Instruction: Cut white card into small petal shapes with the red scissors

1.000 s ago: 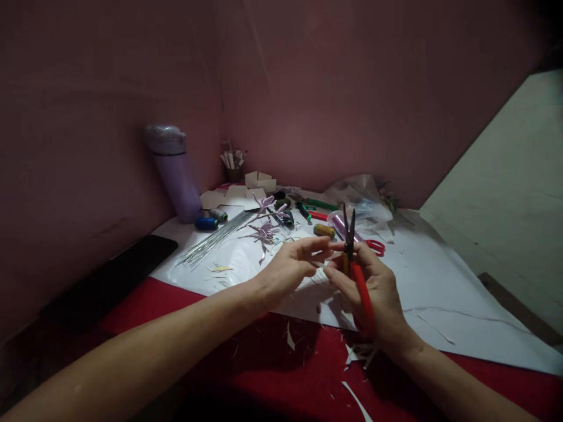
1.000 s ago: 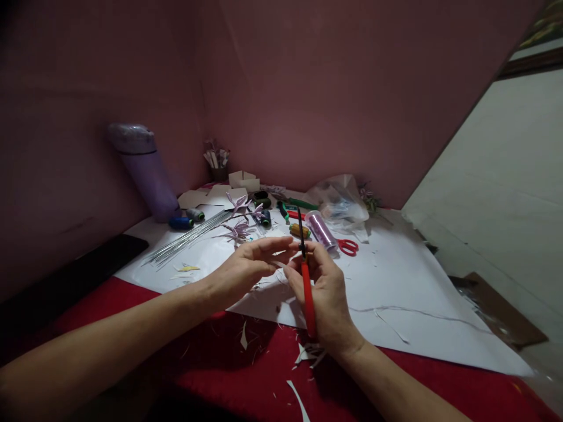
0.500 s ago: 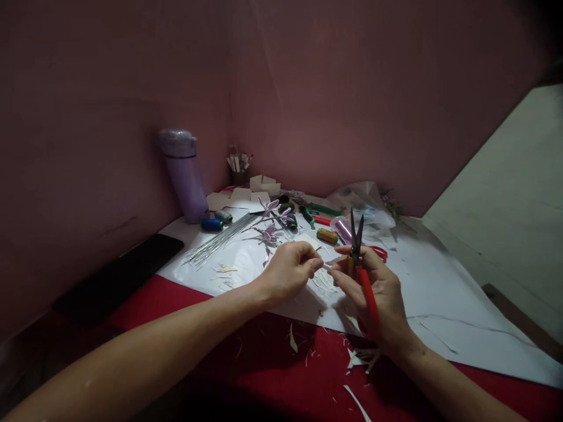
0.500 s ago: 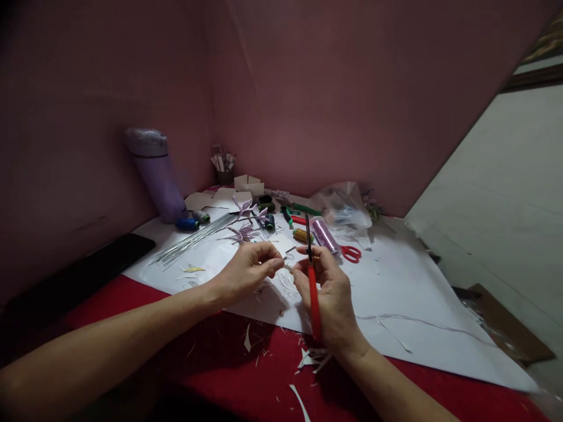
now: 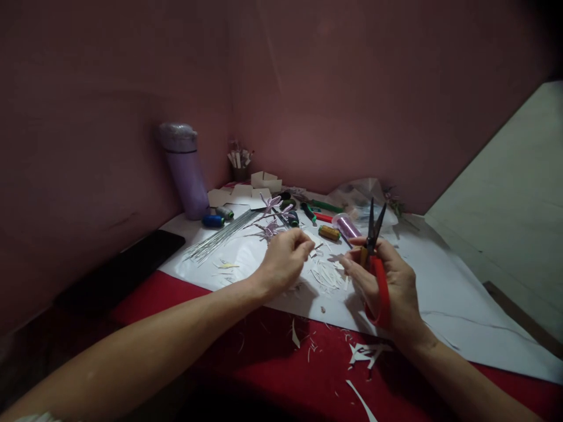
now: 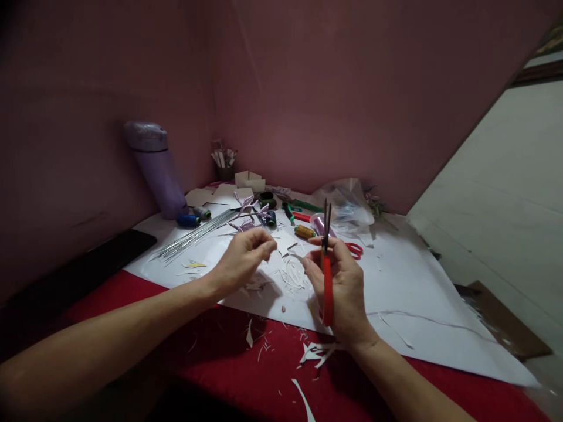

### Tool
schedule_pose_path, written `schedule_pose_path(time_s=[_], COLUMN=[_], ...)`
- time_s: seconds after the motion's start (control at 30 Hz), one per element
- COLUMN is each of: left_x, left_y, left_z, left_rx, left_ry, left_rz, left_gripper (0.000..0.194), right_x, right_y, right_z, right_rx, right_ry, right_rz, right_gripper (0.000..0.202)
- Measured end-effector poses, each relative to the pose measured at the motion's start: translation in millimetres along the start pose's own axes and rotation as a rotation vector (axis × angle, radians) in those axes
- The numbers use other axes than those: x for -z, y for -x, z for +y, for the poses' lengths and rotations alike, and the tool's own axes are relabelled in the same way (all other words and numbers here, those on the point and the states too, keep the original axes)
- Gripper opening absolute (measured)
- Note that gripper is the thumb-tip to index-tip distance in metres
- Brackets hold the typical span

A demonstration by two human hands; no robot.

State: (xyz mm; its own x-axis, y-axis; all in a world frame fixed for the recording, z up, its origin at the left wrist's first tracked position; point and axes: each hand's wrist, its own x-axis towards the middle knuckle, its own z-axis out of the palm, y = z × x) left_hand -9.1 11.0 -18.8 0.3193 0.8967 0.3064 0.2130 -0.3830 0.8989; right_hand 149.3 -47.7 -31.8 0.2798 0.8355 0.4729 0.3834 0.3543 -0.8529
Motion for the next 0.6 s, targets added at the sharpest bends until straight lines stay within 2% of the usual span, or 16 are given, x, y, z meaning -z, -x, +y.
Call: schedule_pose_path(time_s=[0.1,0.23,0.43,0.53,0.6], left_x=[5.1,8.0,7.2,5.4,3.9], left_y=[-3.3,-3.6,-6.2,-9.6,-12.6], left_z=[-0.6,-0.2,-8.9,-11.9,-10.7], left_rx=[0.016,-0.018,-0.097,-0.151,-0.183], left_ry=[0.048,0.015,-0.081,-0.255,-0.496], left_rz=[0.099,0.114,0.160,0.163,0.086], left_gripper=[0.018,0.011,0.019,0.019,0.019], right_x=[1.6,1.1,1.7,2.7,2.8], right_y=[-3.6,-4.7,-6.8,-9.6,-11.3], right_z=[4.2,7.6,13.3,15.2,15.5], right_rx=[-0.005,-0.025,-0.010,-0.020,-0.027], right_ry=[0.014,0.026,0.010,-0.001,-0.003], right_rz=[0.053,0.034,0.105,0.115,0.123], right_gripper=[0.027,0.027,0.029,0.030,0.029])
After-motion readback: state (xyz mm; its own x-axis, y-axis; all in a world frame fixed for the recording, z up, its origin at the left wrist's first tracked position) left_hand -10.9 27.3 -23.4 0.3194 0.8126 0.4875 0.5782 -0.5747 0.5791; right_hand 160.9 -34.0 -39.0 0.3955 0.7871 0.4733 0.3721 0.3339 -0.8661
